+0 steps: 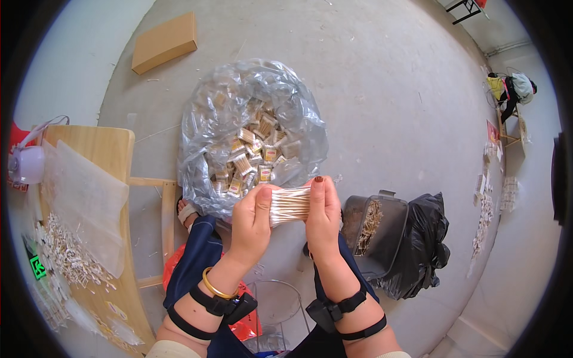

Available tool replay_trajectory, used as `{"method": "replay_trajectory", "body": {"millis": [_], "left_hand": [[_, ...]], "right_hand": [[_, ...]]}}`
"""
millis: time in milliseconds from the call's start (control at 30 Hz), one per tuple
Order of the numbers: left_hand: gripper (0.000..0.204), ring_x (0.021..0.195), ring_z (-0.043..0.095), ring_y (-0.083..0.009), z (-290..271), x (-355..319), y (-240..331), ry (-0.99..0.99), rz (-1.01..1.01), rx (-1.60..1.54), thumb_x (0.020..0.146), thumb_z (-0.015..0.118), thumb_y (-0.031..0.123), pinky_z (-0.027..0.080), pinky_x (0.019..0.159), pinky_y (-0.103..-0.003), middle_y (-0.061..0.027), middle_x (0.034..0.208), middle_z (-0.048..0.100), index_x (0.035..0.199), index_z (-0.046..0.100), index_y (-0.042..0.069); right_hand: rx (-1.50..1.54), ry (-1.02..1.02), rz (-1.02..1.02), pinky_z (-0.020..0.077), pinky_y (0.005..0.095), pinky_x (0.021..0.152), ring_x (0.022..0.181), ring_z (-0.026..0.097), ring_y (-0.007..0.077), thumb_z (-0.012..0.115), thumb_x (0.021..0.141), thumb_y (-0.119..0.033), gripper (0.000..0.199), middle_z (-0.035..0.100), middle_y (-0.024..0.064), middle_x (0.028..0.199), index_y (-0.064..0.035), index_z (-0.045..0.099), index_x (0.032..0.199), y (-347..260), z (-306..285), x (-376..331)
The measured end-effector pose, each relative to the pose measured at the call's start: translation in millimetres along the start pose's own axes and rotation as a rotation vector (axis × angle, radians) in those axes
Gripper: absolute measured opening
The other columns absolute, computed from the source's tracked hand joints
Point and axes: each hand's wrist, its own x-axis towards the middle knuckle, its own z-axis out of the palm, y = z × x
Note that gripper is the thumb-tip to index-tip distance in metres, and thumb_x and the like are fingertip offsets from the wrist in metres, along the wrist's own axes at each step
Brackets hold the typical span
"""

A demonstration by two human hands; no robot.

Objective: The person sits on the floor and repeatedly picks up bundles of cotton swabs from a large plastic bag. They place the swabs into small clear plastic bags, seal them, and then place a yellow label on the package. The finished packages are set aside on a wooden table.

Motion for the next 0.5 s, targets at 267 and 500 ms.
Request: {"method": "replay_trajectory", "body": {"millis": [267, 500], "left_hand": [[0.016, 0.054, 0.051, -0.0216, -7, 13, 3, 0.119, 0.693, 0.728, 0.097, 0.053, 0.017, 0.041, 0.056, -0.031, -0.0125, 0.069, 0.059, 0.091, 0.061, 0.004], [0.018, 0.058, 0.038, -0.0024, 4, 10, -2, 0.127, 0.238, -0.044, 0.101, 0.047, 0.019, 0.031, 0.052, -0.021, 0.0057, 0.068, 0.046, 0.109, 0.052, 0.004]], "right_hand": [[0.075, 0.022, 0.05, 0.0333, 0.0186, 0.053, 0.06, 0.04, 0.0019, 0.038, 0.103, -0.038, 0.04, 0.047, -0.0042, 0.069, -0.0069, 0.05, 0.082, 5, 2, -2], [0.246, -0.033, 0.25, 0.0378, 0.0171, 0.046, 0.059, 0.051, 0.0017, 0.04, 0.099, -0.049, 0.041, 0.055, -0.0034, 0.073, -0.012, 0.052, 0.088, 8, 1, -3]]}}
